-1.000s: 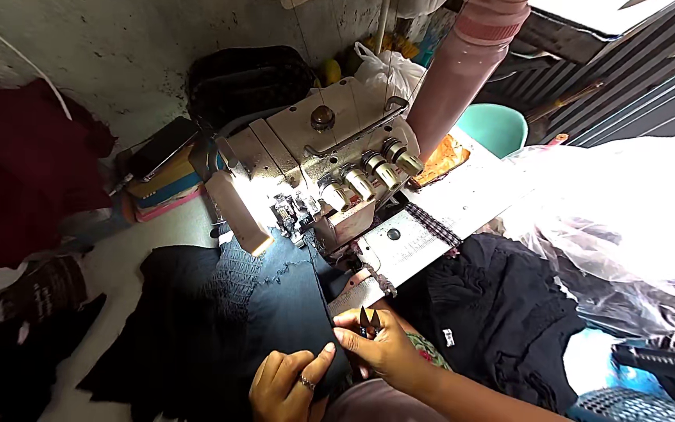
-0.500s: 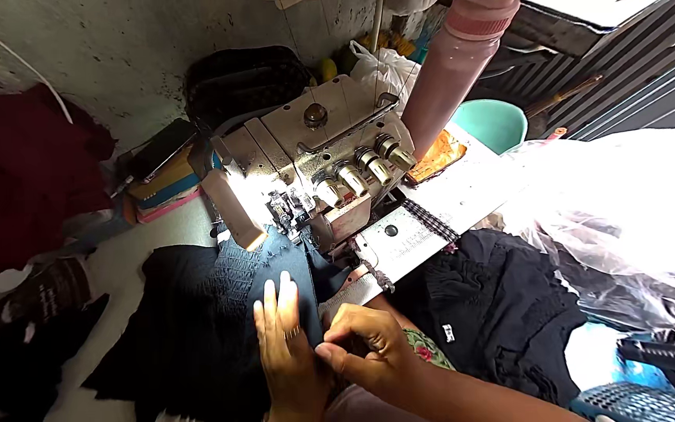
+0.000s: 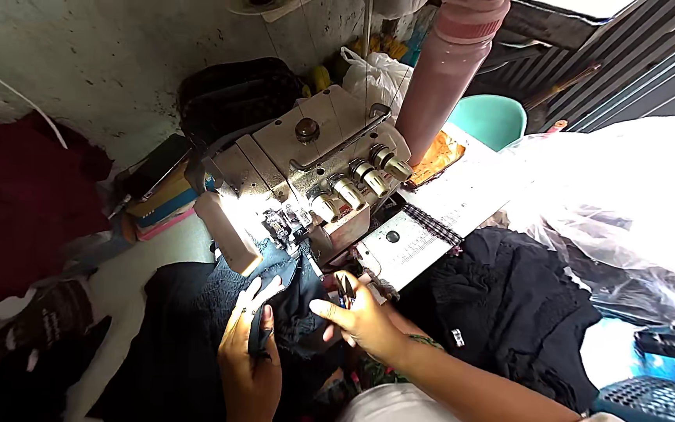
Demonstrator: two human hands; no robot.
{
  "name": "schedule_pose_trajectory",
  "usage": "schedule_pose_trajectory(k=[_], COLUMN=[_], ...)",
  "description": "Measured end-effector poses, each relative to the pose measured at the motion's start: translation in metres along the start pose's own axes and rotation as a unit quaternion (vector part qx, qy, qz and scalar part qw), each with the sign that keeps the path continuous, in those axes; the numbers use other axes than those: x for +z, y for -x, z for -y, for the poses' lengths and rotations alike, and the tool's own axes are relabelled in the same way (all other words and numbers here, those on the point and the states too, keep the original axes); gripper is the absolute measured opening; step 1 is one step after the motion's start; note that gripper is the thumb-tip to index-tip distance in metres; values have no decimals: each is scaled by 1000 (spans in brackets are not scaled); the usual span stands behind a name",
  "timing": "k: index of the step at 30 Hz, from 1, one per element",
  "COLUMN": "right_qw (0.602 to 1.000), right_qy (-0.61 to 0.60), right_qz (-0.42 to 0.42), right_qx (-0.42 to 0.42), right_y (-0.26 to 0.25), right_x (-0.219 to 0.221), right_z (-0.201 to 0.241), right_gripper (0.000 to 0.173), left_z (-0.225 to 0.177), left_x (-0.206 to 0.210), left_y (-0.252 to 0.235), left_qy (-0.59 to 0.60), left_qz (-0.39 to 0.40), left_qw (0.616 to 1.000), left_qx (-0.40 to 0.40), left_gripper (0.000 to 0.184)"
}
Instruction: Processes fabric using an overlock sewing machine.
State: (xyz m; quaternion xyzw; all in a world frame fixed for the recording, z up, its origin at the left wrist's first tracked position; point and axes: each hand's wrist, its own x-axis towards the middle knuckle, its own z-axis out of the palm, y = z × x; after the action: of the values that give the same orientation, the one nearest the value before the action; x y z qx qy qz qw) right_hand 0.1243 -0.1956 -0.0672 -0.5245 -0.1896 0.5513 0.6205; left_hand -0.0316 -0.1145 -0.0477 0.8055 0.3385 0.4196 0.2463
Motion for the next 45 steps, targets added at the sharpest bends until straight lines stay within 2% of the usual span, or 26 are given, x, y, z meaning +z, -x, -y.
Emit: schedule_pose_trajectory(k=[3,4,5,7,9,11,14,16,18,20,21,31,37,41,43,45], right_qw=[986,977,971,971,985,999,991,979,968,957,954,953,979,990,993,994], right_qy=[-92,-113,-130,-145,-120,-35,62,90,102,81,77,137,116,74,59,49], right_qz=[21,32,38,29,29,35,-13,-30,-39,-28,-21,-8,48,63,60,65], right_qx=[141,176,196,186,120,7,-122,-181,-225,-277,-288,-269,-162,-99,-79,-78], right_y=[1,3,5,8,7,-2,-17,-20,-14,-5,-1,-6,2,7,9,12], right_x=[1,0,-1,-2,-3,-1,7,11,13,7,1,-9,-25,-22,-18,-16], right_z=[9,12,15,15,10,-1,-19,-26,-28,-34,-36,-17,-4,-3,-5,-7], right_gripper=[13,12,15,17,15,9,28,39,28,12,10,19,9,4,10,10], left_z=[3,4,5,4,0,-4,-14,-25,-35,-34,-32,-20,-8,29,25,12], left_x=[-1,-2,-4,-9,-12,-13,-11,-5,12,27,30,32,19,-12,-24,-23], left_y=[0,0,-1,-5,-8,-12,-15,-10,1,13,16,0,11,-25,-42,-49], left_qy=[3,10,19,28,22,-4,-55,-94,-156,-210,-227,-251,-129,39,117,133], left_qz=[6,7,6,1,1,-3,4,45,69,74,74,84,61,80,90,78], left_qw=[1000,1000,1000,1000,1000,1000,998,993,981,968,963,952,977,992,989,987], left_qx=[9,7,4,-2,-1,9,35,61,94,118,124,155,159,87,4,-49], left_gripper=[37,37,37,37,38,39,41,36,29,30,31,35,22,17,13,14])
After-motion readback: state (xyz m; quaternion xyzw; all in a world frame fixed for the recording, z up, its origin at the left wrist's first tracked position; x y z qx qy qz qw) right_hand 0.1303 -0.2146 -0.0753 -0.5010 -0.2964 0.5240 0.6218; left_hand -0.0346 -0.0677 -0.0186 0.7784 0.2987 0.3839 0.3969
